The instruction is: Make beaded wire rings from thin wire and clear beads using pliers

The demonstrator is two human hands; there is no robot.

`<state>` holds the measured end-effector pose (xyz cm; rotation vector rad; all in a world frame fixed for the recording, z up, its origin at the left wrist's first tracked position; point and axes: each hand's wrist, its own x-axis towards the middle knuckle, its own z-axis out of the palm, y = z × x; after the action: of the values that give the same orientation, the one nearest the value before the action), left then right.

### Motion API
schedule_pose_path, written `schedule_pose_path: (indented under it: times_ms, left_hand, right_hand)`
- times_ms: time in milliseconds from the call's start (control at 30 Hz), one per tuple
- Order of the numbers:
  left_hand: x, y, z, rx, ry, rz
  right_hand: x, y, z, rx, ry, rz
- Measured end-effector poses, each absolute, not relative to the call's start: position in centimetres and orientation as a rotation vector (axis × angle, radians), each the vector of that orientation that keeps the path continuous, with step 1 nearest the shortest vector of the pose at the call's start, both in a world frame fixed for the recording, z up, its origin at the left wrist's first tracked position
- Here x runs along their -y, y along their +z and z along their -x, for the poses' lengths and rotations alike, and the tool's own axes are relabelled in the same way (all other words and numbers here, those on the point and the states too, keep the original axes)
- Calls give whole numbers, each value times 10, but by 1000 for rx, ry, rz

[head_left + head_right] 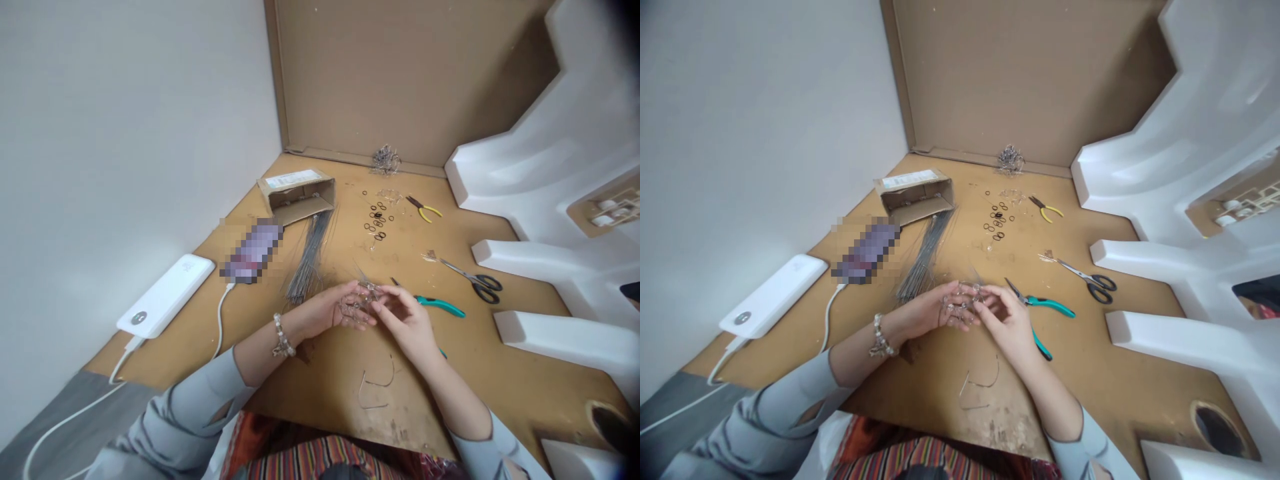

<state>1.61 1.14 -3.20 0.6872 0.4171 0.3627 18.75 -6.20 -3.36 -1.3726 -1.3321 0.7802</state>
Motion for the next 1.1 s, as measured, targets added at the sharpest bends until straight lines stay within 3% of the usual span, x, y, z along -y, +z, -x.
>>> schedule_pose_path:
  times_ms: [200, 300, 433, 600, 767, 933, 1100]
  left_hand:
    - [-9, -33, -18, -432, 349, -656]
    - [-10, -31, -19, -455, 365, -648]
    - [-7, -25, -19, -537, 497, -827]
    - [-2, -16, -12, -734, 793, -1692]
    - [-2, -17, -10, -620, 746, -2188]
    - [0, -22, -10, -557, 744, -2103]
    - [-5, -25, -10, -740, 825, -1553]
  right_hand:
    - [62, -33, -191, 1438, 455, 1422]
    - [63, -31, -192, 1465, 466, 1402]
    - [64, -29, -192, 1300, 673, 1400]
    - [62, -24, -188, 803, 1272, 1276]
    - [62, -21, -182, 643, 1664, 1061]
    - [61, -23, -184, 569, 1664, 1033]
    - [61, -22, -188, 509, 1646, 1043]
